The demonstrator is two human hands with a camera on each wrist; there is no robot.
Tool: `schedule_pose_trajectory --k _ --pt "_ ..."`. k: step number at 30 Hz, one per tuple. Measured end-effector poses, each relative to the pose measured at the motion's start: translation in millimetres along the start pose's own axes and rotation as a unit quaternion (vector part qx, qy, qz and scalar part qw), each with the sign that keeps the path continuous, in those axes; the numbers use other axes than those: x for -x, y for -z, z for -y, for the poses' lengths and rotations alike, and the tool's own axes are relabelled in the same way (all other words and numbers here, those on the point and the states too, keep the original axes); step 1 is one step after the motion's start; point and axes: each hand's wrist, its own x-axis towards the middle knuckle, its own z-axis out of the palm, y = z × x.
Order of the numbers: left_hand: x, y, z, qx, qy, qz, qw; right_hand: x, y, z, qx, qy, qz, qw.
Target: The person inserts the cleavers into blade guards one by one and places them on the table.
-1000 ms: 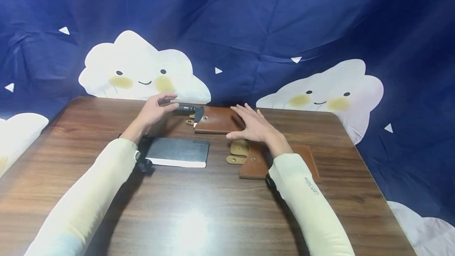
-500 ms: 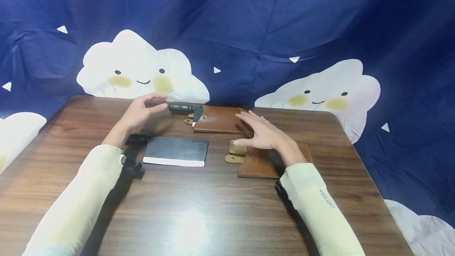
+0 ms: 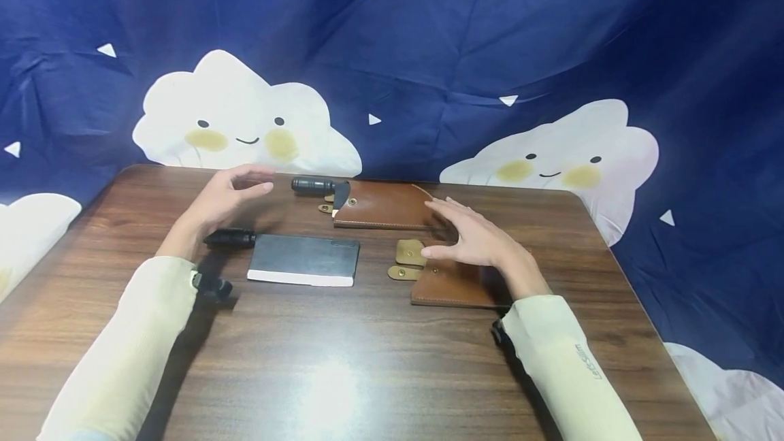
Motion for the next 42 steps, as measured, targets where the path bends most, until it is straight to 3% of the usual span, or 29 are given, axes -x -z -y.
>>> schedule_pose_trajectory --k 8,15,26,35,42 --pt "9.3 11.9 6.2 -0.006 -0.001 0.0 1.0 15.2 -1 -9 0.005 -0.001 0.002 1.0" --pt "18.4 18.8 16.8 0.01 0.03 0.019 0.9993 28.2 -7 -9 0.003 -0.01 -0.001 0.9999" --pt "30.4 33.2 39.1 0.026 0.02 0.032 0.999 39.6 -12 -17 -0.004 -0.018 0.01 0.9998" --pt "37.9 36.0 46.4 0.032 0.041 0.069 0.9962 44.2 -12 -21 -0.012 -0.005 0.015 0.9998" --pt "38.9 37.3 53.9 -0.005 0.042 0.098 0.9943 45.5 -14 -21 0.009 0.003 0.027 0.9996"
